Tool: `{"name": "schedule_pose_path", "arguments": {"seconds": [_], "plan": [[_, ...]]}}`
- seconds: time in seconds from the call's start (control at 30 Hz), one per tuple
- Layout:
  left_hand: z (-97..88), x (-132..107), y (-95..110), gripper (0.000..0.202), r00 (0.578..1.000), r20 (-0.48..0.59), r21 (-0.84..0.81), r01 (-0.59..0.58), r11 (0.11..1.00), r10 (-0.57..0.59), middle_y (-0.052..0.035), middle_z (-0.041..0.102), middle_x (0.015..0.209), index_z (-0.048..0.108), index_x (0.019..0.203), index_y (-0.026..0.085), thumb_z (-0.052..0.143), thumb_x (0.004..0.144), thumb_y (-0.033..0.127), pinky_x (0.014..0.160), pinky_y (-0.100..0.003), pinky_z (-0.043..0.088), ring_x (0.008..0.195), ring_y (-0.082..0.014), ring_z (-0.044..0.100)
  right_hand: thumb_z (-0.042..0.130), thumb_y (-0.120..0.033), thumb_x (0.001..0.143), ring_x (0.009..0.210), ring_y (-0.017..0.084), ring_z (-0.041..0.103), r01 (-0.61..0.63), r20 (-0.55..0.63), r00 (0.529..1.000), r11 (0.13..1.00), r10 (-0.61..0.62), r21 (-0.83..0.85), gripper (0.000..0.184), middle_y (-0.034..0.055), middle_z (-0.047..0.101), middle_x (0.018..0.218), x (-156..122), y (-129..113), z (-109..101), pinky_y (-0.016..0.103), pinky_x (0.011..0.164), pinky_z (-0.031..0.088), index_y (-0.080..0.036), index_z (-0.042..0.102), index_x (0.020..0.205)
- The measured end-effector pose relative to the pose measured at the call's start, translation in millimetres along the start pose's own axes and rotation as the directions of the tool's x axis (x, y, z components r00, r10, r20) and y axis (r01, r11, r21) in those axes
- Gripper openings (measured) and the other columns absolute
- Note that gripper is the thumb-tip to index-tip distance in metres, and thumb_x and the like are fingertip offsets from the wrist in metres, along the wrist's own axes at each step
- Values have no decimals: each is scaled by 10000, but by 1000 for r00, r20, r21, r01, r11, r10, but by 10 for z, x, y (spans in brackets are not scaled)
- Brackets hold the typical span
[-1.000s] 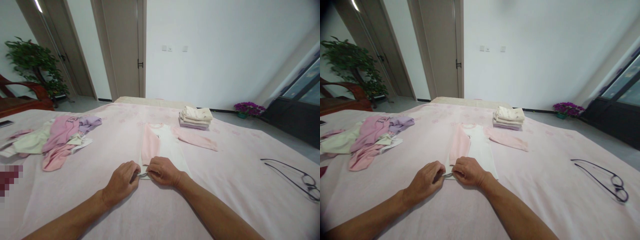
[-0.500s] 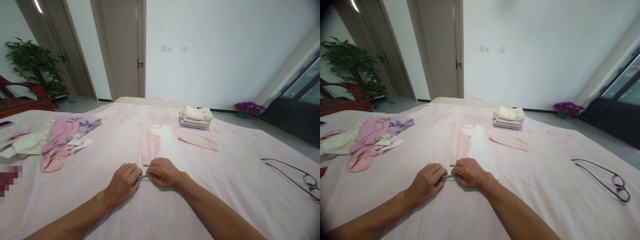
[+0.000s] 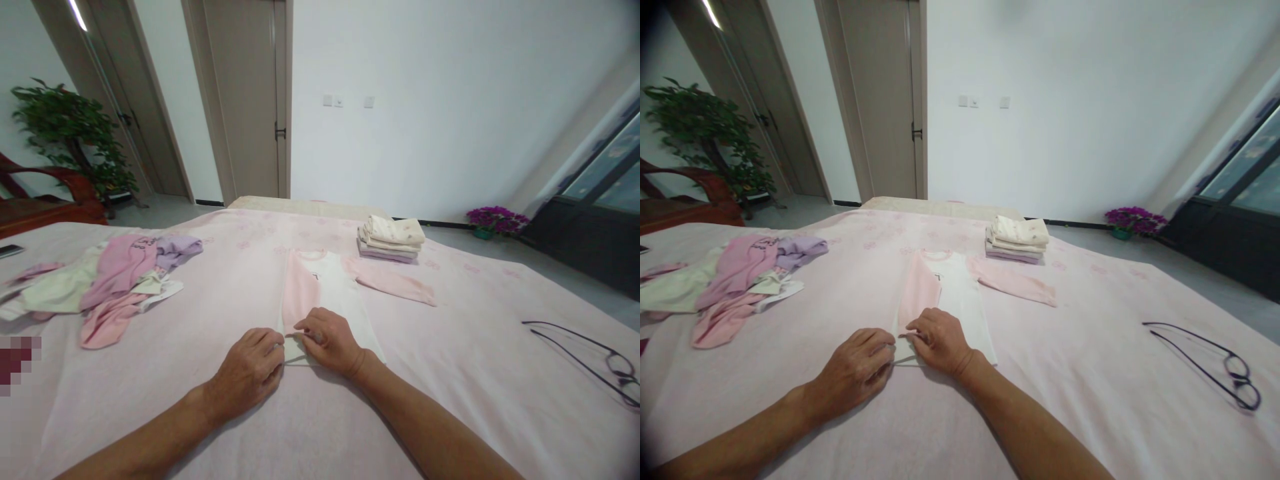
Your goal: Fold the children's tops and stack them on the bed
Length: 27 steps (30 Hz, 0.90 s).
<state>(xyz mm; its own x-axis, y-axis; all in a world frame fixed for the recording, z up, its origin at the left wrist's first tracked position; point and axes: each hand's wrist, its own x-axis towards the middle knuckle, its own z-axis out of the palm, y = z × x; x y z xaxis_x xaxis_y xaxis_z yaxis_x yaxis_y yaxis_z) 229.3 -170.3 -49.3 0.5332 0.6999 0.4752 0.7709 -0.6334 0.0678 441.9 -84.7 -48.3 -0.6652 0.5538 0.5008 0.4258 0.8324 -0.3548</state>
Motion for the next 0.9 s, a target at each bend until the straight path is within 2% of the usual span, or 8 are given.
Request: {"name": "schedule_pose_path", "arguments": {"seconds": [0.13,0.3,0.57,0.9], "plan": [[32,15,-9,98,999,21,-21,-35,999,36,-44,621,889,547,854,184,542,881,90,804,-363,456,860,-204,559,621,-242,908,836,172,535,-40,78,995,984,54,-171,66,26,634,859,27,-34,34,283,724,365,-228,686,904],[40,31,13,128,999,-16,-11,-46,999,45,-41,607,819,545,831,186,501,901,88,739,-338,460,785,-194,550,545,-267,976,812,172,515,-16,111,993,958,50,-287,188,37,621,826,67,-27,81,294,707,322,-214,682,858],[57,41,13,132,1000,14,14,-21,1000,20,-41,584,796,548,811,184,500,928,148,710,-339,461,758,-198,529,521,-253,974,811,176,506,51,125,992,964,-18,-259,177,33,622,845,69,-63,92,308,714,309,-210,666,882],[39,53,25,224,1000,10,-55,6,998,-5,-42,600,797,581,813,181,433,981,181,706,-325,481,756,-183,551,583,-179,858,788,185,495,71,137,990,966,-37,-248,70,43,614,825,56,-26,68,323,699,304,-192,651,846]]}}
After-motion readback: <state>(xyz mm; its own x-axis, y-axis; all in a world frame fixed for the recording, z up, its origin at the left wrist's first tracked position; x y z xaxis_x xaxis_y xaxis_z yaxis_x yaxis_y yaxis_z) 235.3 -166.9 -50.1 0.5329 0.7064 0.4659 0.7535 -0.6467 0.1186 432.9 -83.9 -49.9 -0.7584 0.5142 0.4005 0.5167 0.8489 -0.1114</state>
